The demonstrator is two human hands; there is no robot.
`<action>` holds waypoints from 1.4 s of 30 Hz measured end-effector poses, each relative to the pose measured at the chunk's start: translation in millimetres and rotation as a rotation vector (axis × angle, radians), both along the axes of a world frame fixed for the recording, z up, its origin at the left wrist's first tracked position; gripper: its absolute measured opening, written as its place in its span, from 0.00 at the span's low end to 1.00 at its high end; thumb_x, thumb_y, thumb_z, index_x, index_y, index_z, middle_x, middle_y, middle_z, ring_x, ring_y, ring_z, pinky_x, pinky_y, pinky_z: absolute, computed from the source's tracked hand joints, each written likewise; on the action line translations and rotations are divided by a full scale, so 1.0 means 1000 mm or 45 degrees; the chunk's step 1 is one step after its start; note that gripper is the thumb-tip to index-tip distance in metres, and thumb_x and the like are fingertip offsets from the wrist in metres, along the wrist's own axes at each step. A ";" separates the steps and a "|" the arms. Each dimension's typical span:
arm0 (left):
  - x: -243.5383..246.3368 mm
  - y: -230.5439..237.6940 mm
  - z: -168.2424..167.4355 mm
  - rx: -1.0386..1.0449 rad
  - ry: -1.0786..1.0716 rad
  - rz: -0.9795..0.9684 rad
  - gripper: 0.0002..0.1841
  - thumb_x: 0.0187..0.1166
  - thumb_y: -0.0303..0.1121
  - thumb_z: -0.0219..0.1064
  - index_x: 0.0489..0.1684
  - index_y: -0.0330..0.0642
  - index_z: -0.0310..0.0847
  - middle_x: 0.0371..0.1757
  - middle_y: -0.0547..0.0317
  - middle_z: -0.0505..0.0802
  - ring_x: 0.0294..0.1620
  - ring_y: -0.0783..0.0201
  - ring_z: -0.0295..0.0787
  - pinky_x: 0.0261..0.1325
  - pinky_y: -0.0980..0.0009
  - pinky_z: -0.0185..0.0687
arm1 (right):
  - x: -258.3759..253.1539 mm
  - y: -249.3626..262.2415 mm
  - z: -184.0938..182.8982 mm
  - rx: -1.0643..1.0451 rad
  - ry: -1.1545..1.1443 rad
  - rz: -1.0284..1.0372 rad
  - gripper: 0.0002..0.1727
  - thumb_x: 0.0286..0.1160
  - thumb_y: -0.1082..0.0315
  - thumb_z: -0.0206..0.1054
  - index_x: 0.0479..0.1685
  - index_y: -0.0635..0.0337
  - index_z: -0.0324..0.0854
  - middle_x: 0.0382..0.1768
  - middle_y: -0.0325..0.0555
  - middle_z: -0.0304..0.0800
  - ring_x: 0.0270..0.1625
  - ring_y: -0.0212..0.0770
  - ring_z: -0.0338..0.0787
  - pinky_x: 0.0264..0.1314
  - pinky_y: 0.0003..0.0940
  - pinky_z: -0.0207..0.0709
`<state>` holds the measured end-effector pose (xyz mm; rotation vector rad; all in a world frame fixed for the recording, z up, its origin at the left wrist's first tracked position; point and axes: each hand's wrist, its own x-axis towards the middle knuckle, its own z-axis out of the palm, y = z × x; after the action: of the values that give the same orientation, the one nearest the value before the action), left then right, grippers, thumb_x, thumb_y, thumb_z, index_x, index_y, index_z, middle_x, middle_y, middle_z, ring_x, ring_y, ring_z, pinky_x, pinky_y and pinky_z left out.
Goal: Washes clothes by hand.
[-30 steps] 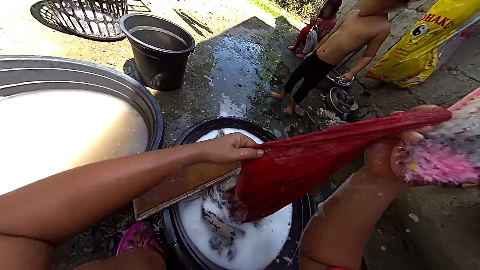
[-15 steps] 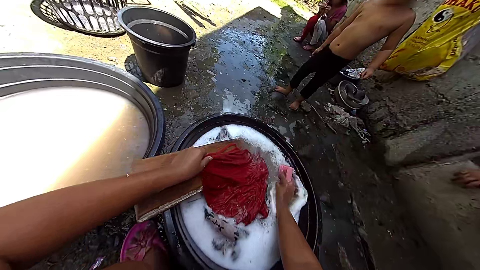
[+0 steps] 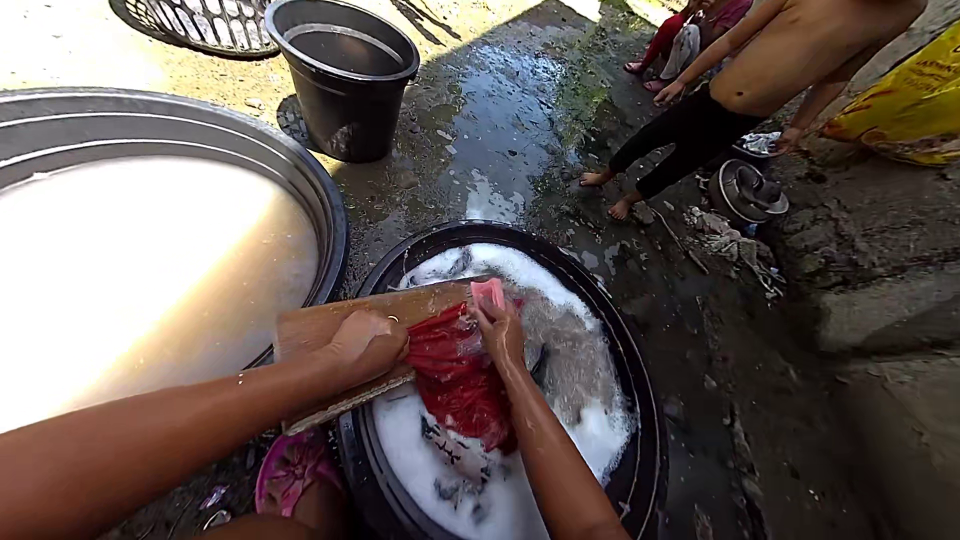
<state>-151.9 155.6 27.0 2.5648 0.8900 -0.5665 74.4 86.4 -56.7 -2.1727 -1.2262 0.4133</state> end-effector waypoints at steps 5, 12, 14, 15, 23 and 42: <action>0.002 -0.001 -0.001 0.008 0.028 0.002 0.22 0.92 0.39 0.48 0.46 0.25 0.82 0.53 0.30 0.91 0.62 0.32 0.88 0.56 0.36 0.80 | -0.030 -0.006 0.012 0.200 0.015 0.040 0.19 0.71 0.61 0.76 0.58 0.59 0.93 0.63 0.71 0.87 0.62 0.65 0.89 0.64 0.60 0.81; -0.002 -0.003 -0.007 0.021 0.009 0.020 0.23 0.92 0.39 0.48 0.45 0.27 0.83 0.53 0.31 0.91 0.62 0.33 0.88 0.56 0.37 0.80 | 0.020 -0.002 -0.008 -0.170 0.019 -0.130 0.22 0.80 0.54 0.70 0.68 0.54 0.89 0.69 0.68 0.84 0.68 0.65 0.86 0.69 0.62 0.76; -0.001 -0.004 -0.010 0.028 0.023 0.021 0.23 0.92 0.39 0.48 0.44 0.27 0.83 0.52 0.32 0.91 0.61 0.34 0.89 0.54 0.37 0.81 | 0.016 -0.004 -0.001 -0.161 0.045 -0.146 0.22 0.80 0.54 0.71 0.68 0.53 0.89 0.69 0.67 0.84 0.68 0.63 0.86 0.70 0.60 0.76; 0.000 -0.003 -0.008 0.041 0.028 0.019 0.23 0.92 0.39 0.48 0.43 0.26 0.83 0.51 0.32 0.92 0.61 0.34 0.89 0.54 0.37 0.81 | -0.009 -0.009 0.009 -0.011 0.064 -0.050 0.20 0.76 0.58 0.73 0.64 0.56 0.91 0.67 0.68 0.85 0.65 0.63 0.87 0.67 0.59 0.78; 0.001 -0.002 -0.012 0.042 0.028 0.010 0.22 0.92 0.38 0.48 0.44 0.28 0.84 0.53 0.34 0.91 0.61 0.35 0.89 0.54 0.38 0.82 | 0.017 -0.015 -0.004 -0.237 0.005 -0.121 0.23 0.81 0.54 0.69 0.70 0.53 0.87 0.71 0.68 0.82 0.70 0.64 0.85 0.71 0.60 0.75; 0.079 0.004 0.084 -0.642 -1.116 0.014 0.20 0.97 0.36 0.47 0.44 0.27 0.80 0.34 0.46 0.83 0.35 0.59 0.79 0.45 0.61 0.76 | 0.020 -0.059 0.100 0.927 1.690 0.365 0.51 0.50 0.47 0.88 0.77 0.52 0.63 0.49 0.37 0.96 0.47 0.33 0.97 0.46 0.32 0.93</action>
<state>-73.1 159.4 110.9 2.0053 0.3734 0.3147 94.5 27.9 43.6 -0.7345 -0.6754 1.0739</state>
